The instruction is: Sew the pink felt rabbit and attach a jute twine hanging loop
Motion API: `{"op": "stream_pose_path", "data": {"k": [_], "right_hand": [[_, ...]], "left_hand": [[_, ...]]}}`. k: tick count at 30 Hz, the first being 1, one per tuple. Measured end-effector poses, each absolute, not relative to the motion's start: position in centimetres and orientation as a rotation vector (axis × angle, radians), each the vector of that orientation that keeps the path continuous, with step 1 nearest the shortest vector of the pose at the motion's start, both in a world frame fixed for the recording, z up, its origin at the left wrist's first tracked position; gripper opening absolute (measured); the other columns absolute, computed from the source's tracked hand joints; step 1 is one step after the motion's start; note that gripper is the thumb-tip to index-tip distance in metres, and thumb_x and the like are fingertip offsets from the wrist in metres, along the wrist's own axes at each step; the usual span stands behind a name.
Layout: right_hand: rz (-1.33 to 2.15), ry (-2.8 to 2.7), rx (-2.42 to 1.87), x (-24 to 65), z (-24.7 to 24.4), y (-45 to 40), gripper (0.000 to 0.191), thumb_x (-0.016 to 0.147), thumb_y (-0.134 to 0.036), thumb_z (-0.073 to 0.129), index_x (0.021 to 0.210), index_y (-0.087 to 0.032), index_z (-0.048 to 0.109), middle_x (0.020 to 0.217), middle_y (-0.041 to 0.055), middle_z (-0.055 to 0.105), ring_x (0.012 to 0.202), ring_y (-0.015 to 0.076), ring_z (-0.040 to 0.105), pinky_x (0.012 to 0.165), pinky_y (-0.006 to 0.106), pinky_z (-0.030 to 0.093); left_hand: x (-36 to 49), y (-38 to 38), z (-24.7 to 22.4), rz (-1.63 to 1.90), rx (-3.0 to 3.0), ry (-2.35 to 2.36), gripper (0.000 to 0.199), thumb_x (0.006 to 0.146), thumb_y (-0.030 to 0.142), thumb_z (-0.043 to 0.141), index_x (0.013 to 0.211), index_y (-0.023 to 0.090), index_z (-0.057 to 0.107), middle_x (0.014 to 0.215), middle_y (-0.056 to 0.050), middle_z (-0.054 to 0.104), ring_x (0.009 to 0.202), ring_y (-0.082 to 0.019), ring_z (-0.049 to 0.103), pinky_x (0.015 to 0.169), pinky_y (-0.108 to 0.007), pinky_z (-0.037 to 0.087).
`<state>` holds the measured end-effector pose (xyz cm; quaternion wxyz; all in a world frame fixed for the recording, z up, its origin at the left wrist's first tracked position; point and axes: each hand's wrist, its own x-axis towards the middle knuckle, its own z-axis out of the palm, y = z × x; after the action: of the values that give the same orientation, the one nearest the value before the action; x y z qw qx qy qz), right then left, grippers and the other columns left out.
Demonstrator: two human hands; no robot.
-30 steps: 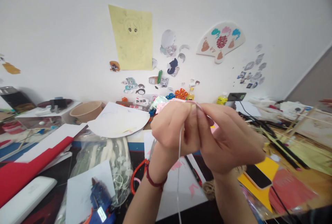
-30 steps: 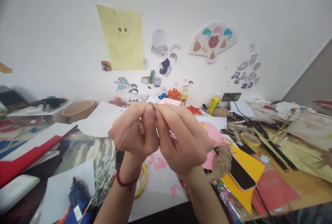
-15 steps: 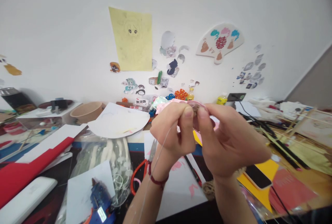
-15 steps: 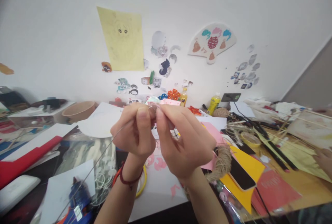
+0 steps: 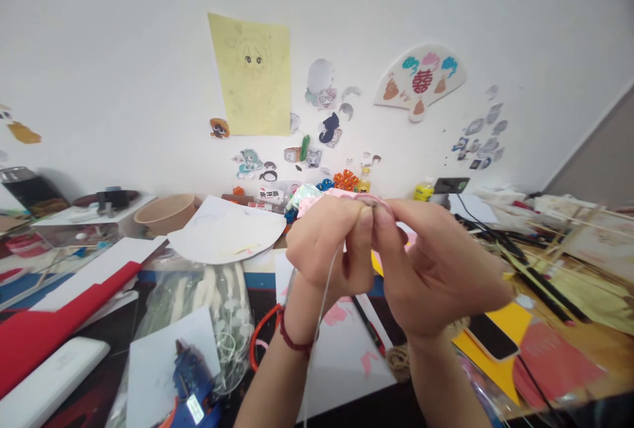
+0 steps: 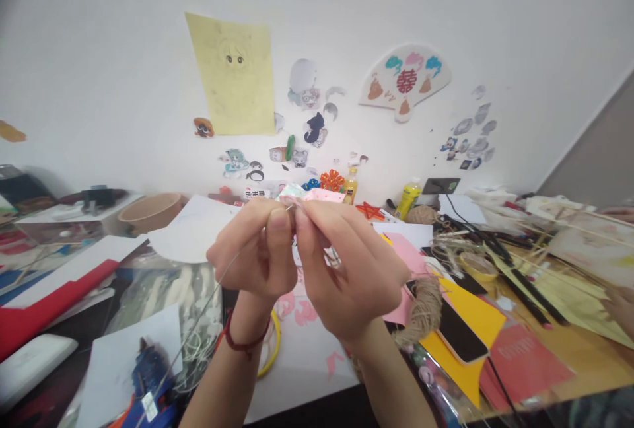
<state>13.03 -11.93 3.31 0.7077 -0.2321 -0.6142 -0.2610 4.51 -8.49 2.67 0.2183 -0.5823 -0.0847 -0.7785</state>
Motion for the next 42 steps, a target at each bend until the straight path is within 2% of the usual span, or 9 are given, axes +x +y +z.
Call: {"op": "stream_pose_path", "data": {"k": [7, 15, 25, 34, 42], "right_hand": [[-0.733, -1.357, -0.449, 13.28, 3.31, -11.46, 0.017, 0.082, 0.001, 0.068, 0.086, -0.015, 0.074, 0.076, 0.0044, 0.077, 0.066, 0.0194, 0.073, 0.061, 0.031, 0.063], [-0.453, -1.308, -0.522, 12.94, 2.98, -11.87, 0.015, 0.085, -0.004, 0.069, 0.09, -0.016, 0.076, 0.077, 0.0043, 0.077, 0.068, 0.0187, 0.072, 0.065, 0.035, 0.063], [-0.471, -1.334, -0.513, 13.15, 2.94, -11.78, 0.019, 0.085, -0.005, 0.069, 0.093, -0.021, 0.075, 0.08, 0.0014, 0.078, 0.07, 0.0189, 0.073, 0.066, 0.035, 0.064], [-0.49, -1.357, -0.511, 13.19, 3.36, -12.01, 0.018, 0.09, -0.008, 0.063, 0.089, -0.021, 0.074, 0.073, 0.0024, 0.076, 0.065, 0.0192, 0.072, 0.061, 0.035, 0.064], [-0.533, -1.368, -0.49, 13.41, 3.21, -11.65, 0.019, 0.086, -0.007, 0.068, 0.093, -0.023, 0.075, 0.076, 0.0005, 0.077, 0.066, 0.0181, 0.071, 0.062, 0.033, 0.063]], "left_hand": [[4.3, -8.44, 2.86, -2.091, -1.607, -0.252, 0.017, 0.087, 0.002, 0.054, 0.082, 0.017, 0.059, 0.065, 0.0, 0.06, 0.057, -0.012, 0.055, 0.052, -0.027, 0.049], [4.54, -8.84, 2.51, -2.248, -1.693, -0.301, 0.022, 0.097, 0.012, 0.052, 0.078, 0.022, 0.056, 0.063, 0.002, 0.059, 0.057, -0.012, 0.057, 0.054, -0.026, 0.049], [4.52, -8.78, 2.73, -2.176, -1.638, -0.305, 0.018, 0.095, 0.012, 0.055, 0.08, 0.022, 0.058, 0.063, 0.002, 0.06, 0.054, -0.012, 0.057, 0.051, -0.027, 0.049], [4.58, -8.73, 2.76, -2.213, -1.623, -0.282, 0.015, 0.095, 0.013, 0.058, 0.084, 0.024, 0.06, 0.067, 0.001, 0.063, 0.056, -0.014, 0.06, 0.051, -0.029, 0.05], [4.35, -8.84, 3.29, -2.187, -1.656, -0.214, 0.017, 0.094, 0.012, 0.058, 0.081, 0.022, 0.058, 0.064, 0.001, 0.06, 0.053, -0.012, 0.056, 0.05, -0.026, 0.048]]}}
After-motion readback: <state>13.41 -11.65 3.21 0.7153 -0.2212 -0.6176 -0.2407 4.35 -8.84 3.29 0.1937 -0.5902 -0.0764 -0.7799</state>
